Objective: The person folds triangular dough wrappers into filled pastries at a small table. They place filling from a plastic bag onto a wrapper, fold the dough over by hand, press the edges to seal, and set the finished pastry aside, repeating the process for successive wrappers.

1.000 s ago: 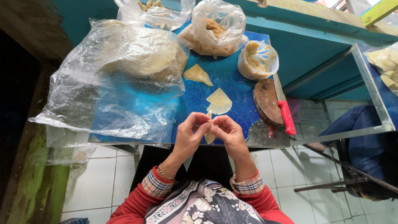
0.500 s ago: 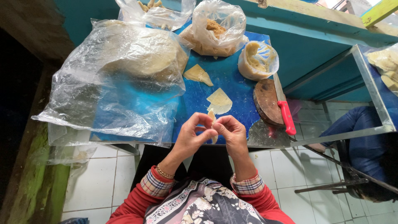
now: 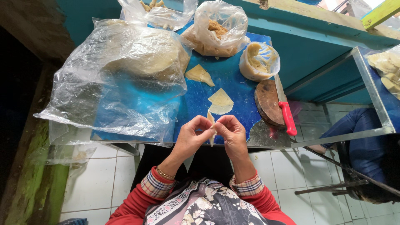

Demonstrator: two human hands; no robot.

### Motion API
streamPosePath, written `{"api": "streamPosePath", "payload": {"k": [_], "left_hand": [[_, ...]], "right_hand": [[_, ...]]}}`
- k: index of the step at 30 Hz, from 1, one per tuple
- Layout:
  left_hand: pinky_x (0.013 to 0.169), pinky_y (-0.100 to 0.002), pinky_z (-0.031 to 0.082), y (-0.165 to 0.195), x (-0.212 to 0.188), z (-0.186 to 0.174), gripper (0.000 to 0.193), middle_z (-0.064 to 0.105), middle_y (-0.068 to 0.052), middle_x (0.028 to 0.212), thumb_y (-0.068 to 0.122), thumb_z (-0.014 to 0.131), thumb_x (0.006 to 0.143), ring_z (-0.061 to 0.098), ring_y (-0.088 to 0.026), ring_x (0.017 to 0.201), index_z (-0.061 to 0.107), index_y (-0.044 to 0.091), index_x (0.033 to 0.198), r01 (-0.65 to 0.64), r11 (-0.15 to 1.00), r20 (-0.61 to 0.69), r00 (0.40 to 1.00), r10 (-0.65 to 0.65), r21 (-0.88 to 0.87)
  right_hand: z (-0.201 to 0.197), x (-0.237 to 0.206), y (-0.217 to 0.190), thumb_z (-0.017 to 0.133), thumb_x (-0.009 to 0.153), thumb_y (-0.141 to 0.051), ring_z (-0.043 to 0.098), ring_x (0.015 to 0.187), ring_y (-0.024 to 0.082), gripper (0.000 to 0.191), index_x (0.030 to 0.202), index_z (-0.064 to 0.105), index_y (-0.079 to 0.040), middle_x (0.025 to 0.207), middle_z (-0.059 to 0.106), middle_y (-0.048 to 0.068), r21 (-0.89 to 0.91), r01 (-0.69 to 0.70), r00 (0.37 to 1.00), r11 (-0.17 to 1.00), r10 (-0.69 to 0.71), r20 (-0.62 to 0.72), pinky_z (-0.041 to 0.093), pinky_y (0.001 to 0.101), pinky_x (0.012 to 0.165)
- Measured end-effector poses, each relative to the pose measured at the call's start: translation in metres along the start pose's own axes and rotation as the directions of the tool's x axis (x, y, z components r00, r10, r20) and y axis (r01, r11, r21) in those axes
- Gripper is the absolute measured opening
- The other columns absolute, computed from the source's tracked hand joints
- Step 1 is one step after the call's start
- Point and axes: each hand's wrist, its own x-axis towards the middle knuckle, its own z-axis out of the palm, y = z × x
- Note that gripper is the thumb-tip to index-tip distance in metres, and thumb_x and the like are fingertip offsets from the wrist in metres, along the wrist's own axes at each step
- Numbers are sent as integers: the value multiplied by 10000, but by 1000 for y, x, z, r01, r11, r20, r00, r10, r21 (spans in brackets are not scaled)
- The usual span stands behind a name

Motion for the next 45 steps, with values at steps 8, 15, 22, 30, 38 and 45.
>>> {"api": "streamPosePath", "payload": {"k": [8, 15, 22, 30, 38, 45], "left_hand": [[760, -234, 528, -17, 8, -6, 129, 703, 8, 869, 133, 765, 919, 636, -52, 818, 710, 21, 954, -5, 997, -13, 1000, 4, -83], [775, -241, 573, -13, 10, -8, 117, 707, -4, 904, 107, 727, 923, 670, -64, 843, 687, 14, 982, 83, 951, 52, 996, -71, -297], [720, -228, 590, -8, 8, -2, 109, 739, -6, 861, 105, 747, 919, 703, -65, 805, 715, 17, 975, -44, 998, -36, 998, 45, 43], [771, -227, 590, -8, 9, -7, 114, 697, -18, 958, 70, 731, 942, 664, -51, 907, 677, 3, 1017, -64, 986, 3, 998, 65, -157], [747, -232, 629, -2, 7, -1, 81, 734, -22, 910, 69, 712, 925, 718, -68, 861, 677, 8, 965, -140, 989, -58, 988, 143, 50], [712, -240, 597, 10, 6, 3, 196, 683, -9, 921, 90, 741, 891, 671, -63, 866, 619, 33, 1034, -77, 995, -100, 993, 71, -62]], "right_hand": [[-1, -2, 2, 734, 961, -93, 659, 841, 113, 146, 1067, 662, -23, 978, 686, 35, -178, 7, 995, 984, 11, 102, 550, 276, 753], [-6, 4, -5, 700, 981, -144, 686, 840, 131, 135, 1029, 667, -23, 968, 725, 63, -77, -75, 995, 994, 80, 60, 561, 281, 747], [-1, 3, -1, 729, 947, -71, 673, 878, 101, 133, 1054, 667, -23, 968, 706, 33, -188, 21, 996, 982, -3, 94, 567, 268, 788], [5, 2, -9, 700, 982, -76, 685, 864, 106, 101, 1057, 675, -14, 976, 726, 42, -250, 110, 994, 962, -104, 35, 579, 259, 771], [8, 2, -11, 712, 978, -55, 700, 884, 116, 125, 1075, 683, 19, 1002, 725, 57, -268, 140, 990, 953, -126, 68, 590, 272, 758], [13, -5, 1, 713, 984, -64, 700, 835, 102, 107, 1069, 675, -10, 963, 740, 55, -394, 223, 962, 891, -266, -58, 585, 254, 742]]}}
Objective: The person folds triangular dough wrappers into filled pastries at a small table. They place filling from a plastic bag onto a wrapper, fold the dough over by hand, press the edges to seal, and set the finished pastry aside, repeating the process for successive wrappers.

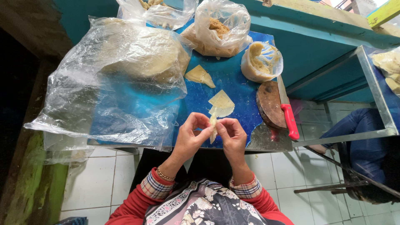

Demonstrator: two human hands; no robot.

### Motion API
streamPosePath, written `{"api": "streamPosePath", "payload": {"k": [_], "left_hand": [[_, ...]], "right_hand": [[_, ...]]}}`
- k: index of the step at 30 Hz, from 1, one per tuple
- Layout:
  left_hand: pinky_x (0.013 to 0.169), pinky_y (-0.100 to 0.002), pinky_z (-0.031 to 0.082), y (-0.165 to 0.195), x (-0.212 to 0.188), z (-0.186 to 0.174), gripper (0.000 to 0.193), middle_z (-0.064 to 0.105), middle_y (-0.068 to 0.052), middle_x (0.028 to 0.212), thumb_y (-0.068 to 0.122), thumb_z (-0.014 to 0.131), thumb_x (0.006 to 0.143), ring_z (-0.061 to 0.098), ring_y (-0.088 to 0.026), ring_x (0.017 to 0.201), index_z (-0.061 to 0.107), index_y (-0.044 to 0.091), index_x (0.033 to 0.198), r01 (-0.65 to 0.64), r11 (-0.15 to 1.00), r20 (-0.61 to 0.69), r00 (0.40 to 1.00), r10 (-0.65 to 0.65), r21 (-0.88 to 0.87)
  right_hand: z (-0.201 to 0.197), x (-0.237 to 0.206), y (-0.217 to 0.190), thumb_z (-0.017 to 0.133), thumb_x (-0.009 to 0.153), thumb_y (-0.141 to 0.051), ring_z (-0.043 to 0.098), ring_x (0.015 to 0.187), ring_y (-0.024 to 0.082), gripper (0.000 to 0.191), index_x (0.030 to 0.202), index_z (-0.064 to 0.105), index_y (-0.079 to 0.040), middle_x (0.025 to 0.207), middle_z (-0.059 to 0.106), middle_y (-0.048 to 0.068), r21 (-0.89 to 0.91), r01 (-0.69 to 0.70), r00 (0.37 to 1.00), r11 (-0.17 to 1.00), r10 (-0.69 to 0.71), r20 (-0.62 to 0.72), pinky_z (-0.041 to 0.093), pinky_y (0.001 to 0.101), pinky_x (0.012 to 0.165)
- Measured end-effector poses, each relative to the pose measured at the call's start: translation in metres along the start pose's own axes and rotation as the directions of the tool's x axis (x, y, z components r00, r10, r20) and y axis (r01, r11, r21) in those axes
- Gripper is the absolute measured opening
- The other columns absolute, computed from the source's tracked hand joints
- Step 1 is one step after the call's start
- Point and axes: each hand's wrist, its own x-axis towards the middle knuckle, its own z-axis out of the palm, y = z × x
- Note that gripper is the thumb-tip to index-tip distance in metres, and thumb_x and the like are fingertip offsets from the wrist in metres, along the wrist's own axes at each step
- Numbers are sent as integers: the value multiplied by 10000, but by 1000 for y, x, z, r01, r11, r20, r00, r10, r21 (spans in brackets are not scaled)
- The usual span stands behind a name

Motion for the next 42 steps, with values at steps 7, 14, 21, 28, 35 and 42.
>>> {"api": "streamPosePath", "payload": {"k": [7, 14, 21, 28, 35, 42], "left_hand": [[667, -239, 601, 6, 3, 2, 85, 737, -40, 835, 107, 720, 917, 712, -70, 757, 697, 27, 936, -31, 966, -113, 992, 61, 256], [624, -264, 593, 10, -5, 9, 91, 715, -78, 891, 90, 712, 921, 739, -135, 718, 697, 12, 964, -169, 903, -120, 965, 233, 395], [635, -265, 594, 13, -9, 5, 98, 733, -87, 903, 84, 710, 947, 753, -140, 742, 705, 0, 997, -248, 894, -96, 948, 302, 372], [677, -239, 593, 7, -14, -1, 99, 765, -63, 873, 98, 691, 981, 741, -98, 755, 708, 5, 1010, -159, 947, -279, 930, 239, 279], [775, -254, 597, -14, -13, -2, 86, 736, -57, 956, 76, 672, 1009, 727, -120, 861, 688, 4, 1054, -125, 991, -294, 950, 104, -54], [900, -319, 602, -36, -8, -9, 66, 730, -74, 1036, 69, 634, 1022, 738, -164, 947, 644, 21, 1066, -129, 895, -275, 961, 7, -426]], "right_hand": [[5, -2, -9, 714, 965, -40, 707, 887, 107, 220, 1176, 657, -22, 1025, 737, 63, -116, 71, 997, 991, -73, -14, 603, 266, 782], [-1, 1, -4, 708, 944, -143, 699, 927, 112, 322, 1236, 620, -39, 1118, 720, 49, 279, -229, 958, 933, 166, 233, 587, 275, 762], [-14, 3, 14, 724, 950, -102, 683, 833, 119, 233, 1152, 690, 8, 1007, 741, 66, 268, -335, 939, 903, 295, 180, 557, 269, 696], [-45, 15, 27, 644, 968, -89, 680, 785, 154, 166, 1121, 697, -52, 952, 725, 78, 478, -360, 924, 801, 376, 66, 563, 302, 654], [-77, 35, 32, 636, 1024, -166, 706, 989, 226, 80, 1054, 694, -120, 1035, 735, 61, 733, -360, 860, 577, 509, 22, 552, 464, 959], [-77, 38, 39, 630, 1021, -203, 699, 1079, 245, 147, 1075, 712, -94, 1070, 758, 82, 788, -377, 848, 487, 523, 83, 537, 508, 1028]]}}
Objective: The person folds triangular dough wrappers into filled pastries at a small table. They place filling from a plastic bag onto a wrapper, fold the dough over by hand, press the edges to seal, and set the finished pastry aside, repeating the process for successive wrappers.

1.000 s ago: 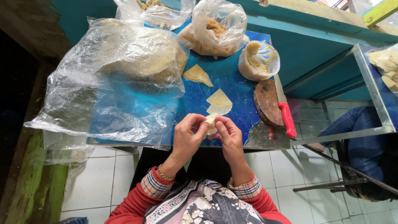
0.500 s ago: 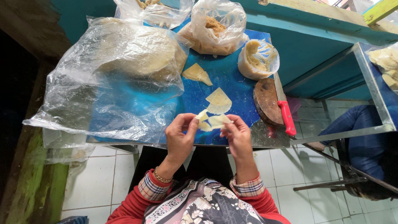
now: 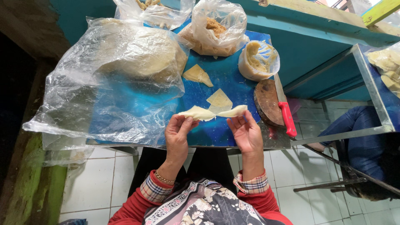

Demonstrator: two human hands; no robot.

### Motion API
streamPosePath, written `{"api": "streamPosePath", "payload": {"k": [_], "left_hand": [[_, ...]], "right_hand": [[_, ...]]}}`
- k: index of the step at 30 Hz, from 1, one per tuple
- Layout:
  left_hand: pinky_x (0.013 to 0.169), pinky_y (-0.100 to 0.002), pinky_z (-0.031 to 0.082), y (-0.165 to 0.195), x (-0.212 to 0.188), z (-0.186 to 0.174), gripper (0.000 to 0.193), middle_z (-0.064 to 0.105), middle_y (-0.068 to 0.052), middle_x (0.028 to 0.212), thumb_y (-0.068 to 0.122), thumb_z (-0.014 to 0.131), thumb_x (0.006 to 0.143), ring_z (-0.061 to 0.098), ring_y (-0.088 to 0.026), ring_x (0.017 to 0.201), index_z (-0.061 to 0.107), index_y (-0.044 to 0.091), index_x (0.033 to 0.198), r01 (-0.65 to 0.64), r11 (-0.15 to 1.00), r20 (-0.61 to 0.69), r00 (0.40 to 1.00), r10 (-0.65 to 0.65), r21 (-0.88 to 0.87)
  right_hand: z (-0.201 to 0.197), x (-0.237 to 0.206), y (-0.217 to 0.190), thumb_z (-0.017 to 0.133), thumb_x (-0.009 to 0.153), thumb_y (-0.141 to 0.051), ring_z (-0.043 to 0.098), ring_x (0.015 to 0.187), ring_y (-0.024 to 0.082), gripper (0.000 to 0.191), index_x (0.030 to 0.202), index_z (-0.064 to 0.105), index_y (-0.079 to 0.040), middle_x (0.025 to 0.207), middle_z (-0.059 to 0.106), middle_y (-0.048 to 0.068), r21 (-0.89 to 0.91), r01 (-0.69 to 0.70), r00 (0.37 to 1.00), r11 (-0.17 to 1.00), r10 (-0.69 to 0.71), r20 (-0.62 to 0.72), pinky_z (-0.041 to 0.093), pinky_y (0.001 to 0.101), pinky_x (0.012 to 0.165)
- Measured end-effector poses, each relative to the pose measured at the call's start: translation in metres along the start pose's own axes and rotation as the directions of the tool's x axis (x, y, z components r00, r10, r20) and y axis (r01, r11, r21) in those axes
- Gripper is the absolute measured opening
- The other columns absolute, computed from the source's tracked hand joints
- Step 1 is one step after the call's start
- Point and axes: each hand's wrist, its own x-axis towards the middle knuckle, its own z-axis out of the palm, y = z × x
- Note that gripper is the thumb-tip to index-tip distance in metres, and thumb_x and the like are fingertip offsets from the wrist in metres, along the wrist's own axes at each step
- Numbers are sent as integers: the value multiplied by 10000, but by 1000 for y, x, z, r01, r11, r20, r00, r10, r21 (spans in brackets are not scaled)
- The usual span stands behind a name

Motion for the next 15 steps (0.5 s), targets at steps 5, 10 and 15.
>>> {"api": "streamPosePath", "payload": {"k": [5, 10, 15], "left_hand": [[896, -313, 579, -7, 2, -7, 56, 707, -56, 1054, 59, 637, 1025, 690, -137, 972, 648, 33, 1073, -39, 999, -69, 997, 37, -36], [882, -314, 577, -7, 4, -9, 42, 701, -45, 1052, 58, 631, 1016, 682, -126, 959, 635, 39, 1053, -27, 999, -57, 998, 26, -17], [884, -307, 580, -3, 6, -9, 47, 704, -51, 1037, 67, 622, 1022, 687, -126, 950, 634, 39, 1057, -8, 999, -58, 998, 10, 33]], "right_hand": [[14, -4, -16, 599, 1034, -219, 724, 981, 234, 205, 1086, 715, -58, 1034, 754, 81, -45, 109, 993, 993, -111, -30, 584, 449, 923], [46, -12, -17, 641, 1069, -132, 705, 837, 255, 104, 1113, 687, -50, 977, 738, 67, -806, 568, 662, 169, -676, 324, 582, 385, 767], [79, -26, 8, 695, 968, -74, 704, 838, 271, 152, 1120, 701, -79, 971, 715, 95, -543, 482, 510, -688, -283, 812, 554, 370, 743]]}}
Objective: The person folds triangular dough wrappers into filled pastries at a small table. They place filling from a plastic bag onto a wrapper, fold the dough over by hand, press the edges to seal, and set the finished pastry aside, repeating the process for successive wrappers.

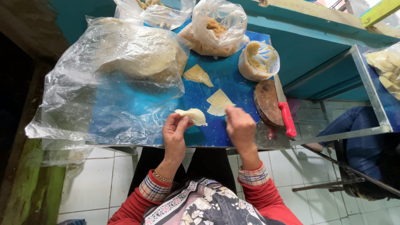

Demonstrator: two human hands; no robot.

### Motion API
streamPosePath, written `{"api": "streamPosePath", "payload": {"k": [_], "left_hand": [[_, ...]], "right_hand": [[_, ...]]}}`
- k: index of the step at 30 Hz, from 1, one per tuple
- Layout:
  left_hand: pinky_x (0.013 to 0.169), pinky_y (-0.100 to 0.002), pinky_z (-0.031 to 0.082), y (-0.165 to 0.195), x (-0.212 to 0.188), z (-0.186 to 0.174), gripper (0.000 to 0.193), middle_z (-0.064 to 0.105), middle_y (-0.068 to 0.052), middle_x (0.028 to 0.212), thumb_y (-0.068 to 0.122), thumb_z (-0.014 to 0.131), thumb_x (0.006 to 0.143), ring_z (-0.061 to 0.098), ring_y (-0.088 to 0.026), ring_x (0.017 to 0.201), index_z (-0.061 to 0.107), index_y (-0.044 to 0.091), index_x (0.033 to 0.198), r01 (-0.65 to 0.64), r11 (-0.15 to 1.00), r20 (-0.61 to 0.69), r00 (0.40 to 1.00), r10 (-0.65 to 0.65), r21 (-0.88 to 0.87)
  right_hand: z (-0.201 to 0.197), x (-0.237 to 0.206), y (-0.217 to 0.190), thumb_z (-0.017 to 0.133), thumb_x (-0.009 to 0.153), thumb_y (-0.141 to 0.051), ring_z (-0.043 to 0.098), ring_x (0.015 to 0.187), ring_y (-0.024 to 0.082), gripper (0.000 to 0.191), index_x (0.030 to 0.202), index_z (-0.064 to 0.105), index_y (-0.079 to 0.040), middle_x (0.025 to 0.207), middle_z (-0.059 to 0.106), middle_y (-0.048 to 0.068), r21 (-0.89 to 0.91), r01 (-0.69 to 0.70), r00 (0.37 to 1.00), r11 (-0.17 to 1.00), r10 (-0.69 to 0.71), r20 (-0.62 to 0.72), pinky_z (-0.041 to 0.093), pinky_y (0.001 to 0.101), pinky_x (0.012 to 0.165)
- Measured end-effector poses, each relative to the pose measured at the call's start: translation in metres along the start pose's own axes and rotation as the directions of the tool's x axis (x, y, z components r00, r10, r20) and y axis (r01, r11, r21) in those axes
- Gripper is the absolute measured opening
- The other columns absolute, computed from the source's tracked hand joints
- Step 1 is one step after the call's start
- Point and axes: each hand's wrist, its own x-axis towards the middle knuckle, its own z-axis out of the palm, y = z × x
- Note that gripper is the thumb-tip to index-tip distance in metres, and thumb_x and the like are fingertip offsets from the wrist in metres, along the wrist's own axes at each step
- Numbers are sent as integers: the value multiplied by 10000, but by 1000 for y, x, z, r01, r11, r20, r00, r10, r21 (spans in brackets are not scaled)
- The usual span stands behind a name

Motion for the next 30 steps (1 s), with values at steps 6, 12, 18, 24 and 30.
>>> {"api": "streamPosePath", "payload": {"k": [6, 12, 18, 24, 30], "left_hand": [[875, -309, 582, 1, -1, -3, 38, 698, -45, 1043, 59, 630, 1015, 685, -126, 950, 624, 48, 1051, -8, 1000, 8, 1000, 9, -23], [872, -302, 577, 2, -1, -2, 29, 705, -41, 1046, 59, 639, 1019, 689, -122, 956, 618, 53, 1038, -11, 1000, 20, 1000, 11, 2], [808, -277, 576, 5, -4, 5, 73, 722, -36, 1007, 81, 660, 995, 692, -105, 897, 654, 41, 1055, 68, 997, 88, 994, -70, 33], [756, -255, 567, 1, -7, 12, 71, 706, -22, 928, 94, 677, 994, 673, -85, 830, 664, 29, 1018, 78, 989, 149, 984, -97, 128], [729, -250, 561, -4, -6, 17, 109, 676, -4, 894, 121, 695, 990, 644, -71, 799, 644, 25, 992, 130, 985, 138, 980, -145, 113]], "right_hand": [[-2, -8, -37, 723, 883, -79, 678, 892, 251, 355, 1235, 689, -43, 976, 721, 85, -133, 132, 989, 982, -122, 80, 529, 379, 744], [-4, -17, -35, 689, 844, 7, 678, 971, 253, 391, 1228, 703, -66, 1083, 710, 83, -103, 89, 995, 991, -82, 62, 544, 377, 795], [0, -17, -25, 688, 797, 52, 665, 989, 266, 376, 1133, 743, -109, 1160, 692, 84, 60, -27, 996, 998, 22, 91, 556, 383, 837], [0, -13, -26, 702, 881, 23, 681, 1007, 271, 296, 1150, 736, -94, 1134, 710, 65, 126, -33, 999, 992, 31, 18, 561, 374, 864], [-5, -15, -32, 765, 894, -31, 674, 920, 203, 197, 1078, 751, -100, 1081, 710, 103, 325, -163, 983, 932, 180, -21, 562, 294, 743]]}}
